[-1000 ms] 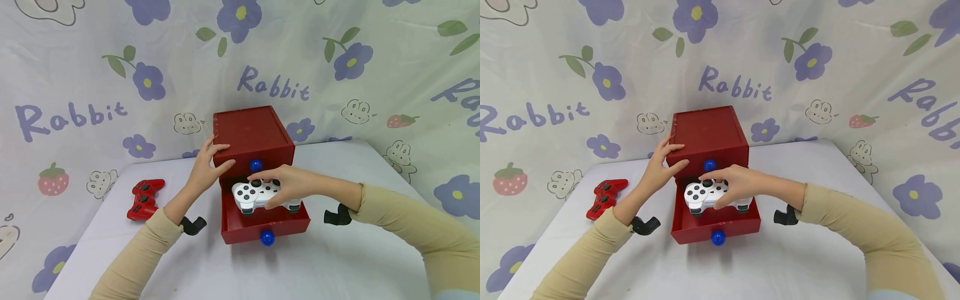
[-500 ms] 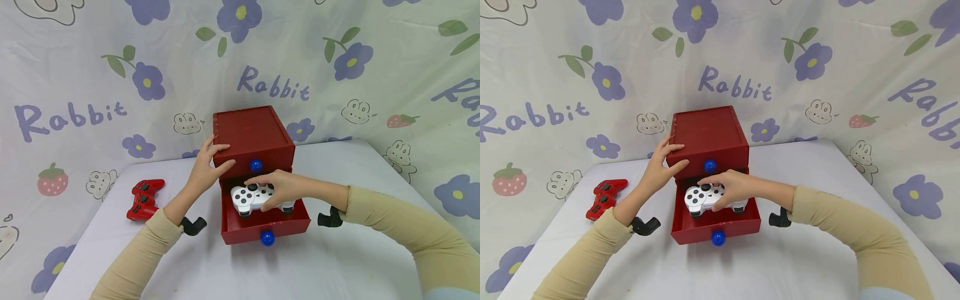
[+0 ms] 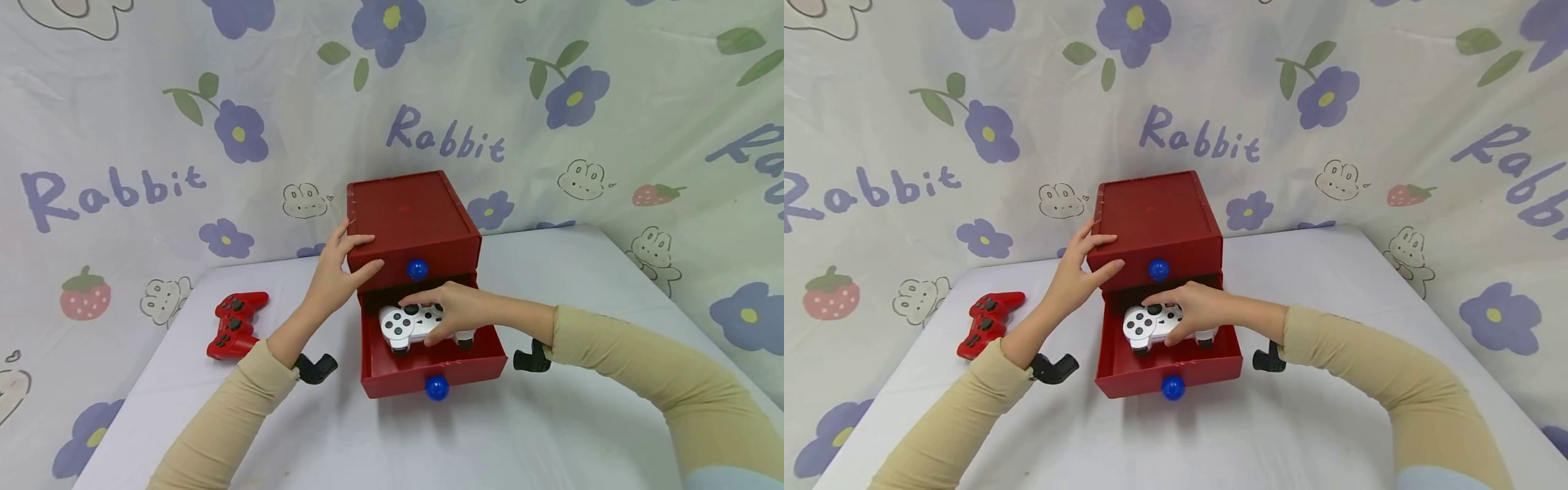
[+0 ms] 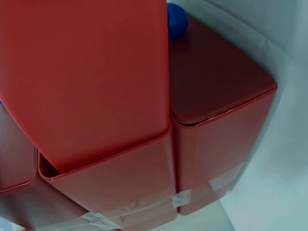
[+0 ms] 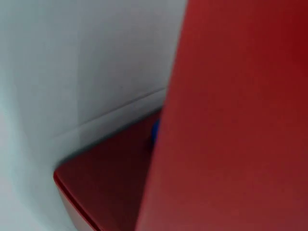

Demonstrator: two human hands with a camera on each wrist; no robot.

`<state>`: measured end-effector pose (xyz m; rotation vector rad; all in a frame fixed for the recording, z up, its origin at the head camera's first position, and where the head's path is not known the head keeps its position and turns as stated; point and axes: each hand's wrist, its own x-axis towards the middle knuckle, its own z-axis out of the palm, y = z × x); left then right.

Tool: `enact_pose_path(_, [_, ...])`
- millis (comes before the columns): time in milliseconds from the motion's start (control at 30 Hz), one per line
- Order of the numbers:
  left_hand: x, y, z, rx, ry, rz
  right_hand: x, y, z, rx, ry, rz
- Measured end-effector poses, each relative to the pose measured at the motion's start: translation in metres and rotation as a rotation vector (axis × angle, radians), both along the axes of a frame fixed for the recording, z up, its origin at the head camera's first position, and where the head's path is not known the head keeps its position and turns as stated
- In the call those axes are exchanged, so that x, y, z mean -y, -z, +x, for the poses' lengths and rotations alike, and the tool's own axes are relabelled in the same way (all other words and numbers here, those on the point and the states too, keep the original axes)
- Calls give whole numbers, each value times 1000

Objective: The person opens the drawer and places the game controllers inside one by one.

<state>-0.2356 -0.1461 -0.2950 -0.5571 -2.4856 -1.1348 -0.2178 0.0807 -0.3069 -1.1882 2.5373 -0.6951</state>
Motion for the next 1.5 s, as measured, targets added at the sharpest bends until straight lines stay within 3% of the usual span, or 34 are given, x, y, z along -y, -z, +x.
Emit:
enact_pose_path(467, [-1,-3,-1,2,-8,-1,1,6,-7,-29,-33,-1])
enact_pose_path(767, [-1,-2,-1,-1,5,3,-1,6,-5,-21,-6,18])
enact_pose_path(1167, [-2,-1,0,23,1,27,-26,-22,14,-31,43,-35])
enact_pose_path(1267, [-2,-2,1,25,8,37,-33,-28,20,-27,18,-67])
enact_pose_path(1333, [-5,-7,7,34,11,45,-37,-33,24,-19,-7,-87])
enact_pose_path(1500, [-4,-6,5,24,5,32,-45,-48,42,9,-50,-92])
